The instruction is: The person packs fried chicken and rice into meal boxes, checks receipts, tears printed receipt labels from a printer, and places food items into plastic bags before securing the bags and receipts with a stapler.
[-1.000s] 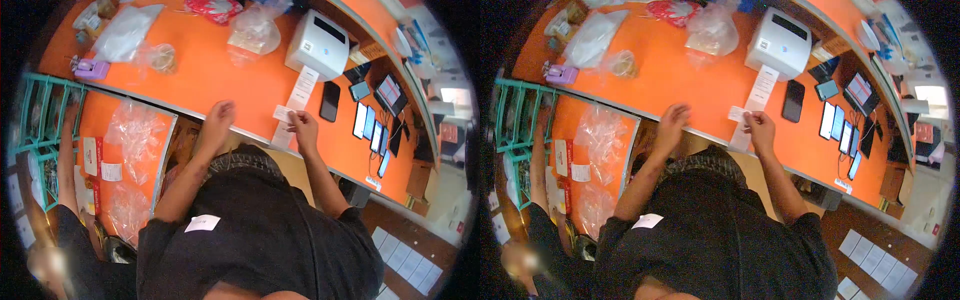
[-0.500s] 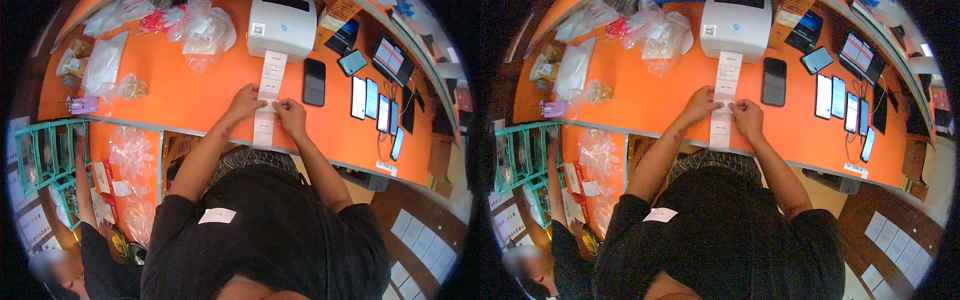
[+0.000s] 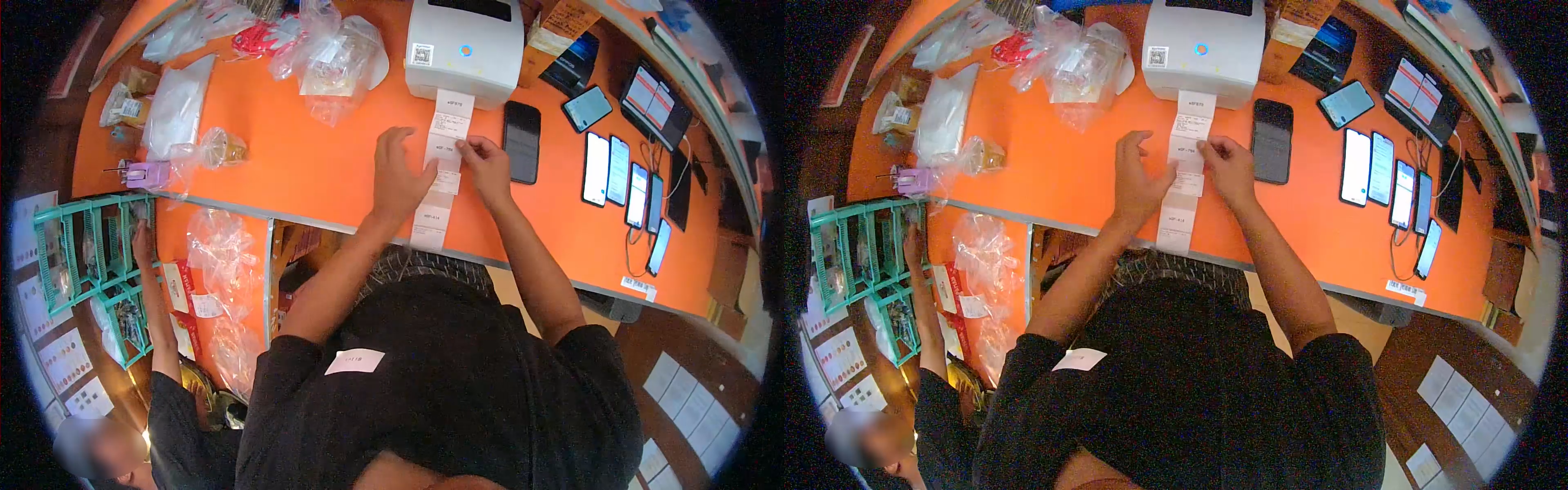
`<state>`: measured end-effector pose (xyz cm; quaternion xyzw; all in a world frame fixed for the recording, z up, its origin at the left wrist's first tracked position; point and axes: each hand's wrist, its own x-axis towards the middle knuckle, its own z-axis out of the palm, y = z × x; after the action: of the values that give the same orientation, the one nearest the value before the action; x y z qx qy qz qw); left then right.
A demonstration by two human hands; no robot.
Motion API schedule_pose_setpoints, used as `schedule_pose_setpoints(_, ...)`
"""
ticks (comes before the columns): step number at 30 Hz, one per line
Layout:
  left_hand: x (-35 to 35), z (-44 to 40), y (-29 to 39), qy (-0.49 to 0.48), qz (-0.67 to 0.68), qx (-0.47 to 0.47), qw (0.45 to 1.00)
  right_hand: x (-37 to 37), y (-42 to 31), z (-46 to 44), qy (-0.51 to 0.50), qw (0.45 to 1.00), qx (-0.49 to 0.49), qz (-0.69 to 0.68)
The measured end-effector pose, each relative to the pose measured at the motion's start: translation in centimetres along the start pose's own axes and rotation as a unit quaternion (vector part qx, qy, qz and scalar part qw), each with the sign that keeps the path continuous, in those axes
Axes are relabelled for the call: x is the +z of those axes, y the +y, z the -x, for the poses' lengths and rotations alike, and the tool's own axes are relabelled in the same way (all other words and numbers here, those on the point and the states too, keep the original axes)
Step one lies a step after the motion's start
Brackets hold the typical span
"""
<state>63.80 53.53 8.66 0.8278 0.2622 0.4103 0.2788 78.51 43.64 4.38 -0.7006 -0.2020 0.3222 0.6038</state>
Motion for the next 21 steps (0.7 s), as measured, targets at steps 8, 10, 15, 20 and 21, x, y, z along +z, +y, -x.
schedule_pose_setpoints(8,3.4,-4.0,-0.9,-0.162,-0.114,0.215,0.956,-1.0,0.6,0.4,-0.028,0.996,-0.089,-0.004)
schedule_pose_setpoints(10,3.5,-4.2,-1.4,-0.178,-0.116,0.237,0.948,-1.1,0.4,0.6,-0.033,0.995,-0.091,0.001)
schedule_pose_setpoints(15,5.9,-3.6,-3.6,-0.197,-0.096,0.277,0.935,-1.9,2.1,0.0,-0.042,0.994,-0.103,0.013)
schedule_pose_setpoints(20,8.3,-3.6,-3.5,-0.192,-0.147,0.279,0.929,-3.2,3.3,-0.7,-0.043,0.994,-0.088,0.044)
schedule_pose_setpoints(21,9.4,-3.5,-4.4,-0.2,-0.067,0.252,0.944,-2.6,2.1,-0.5,-0.021,0.994,-0.059,0.094)
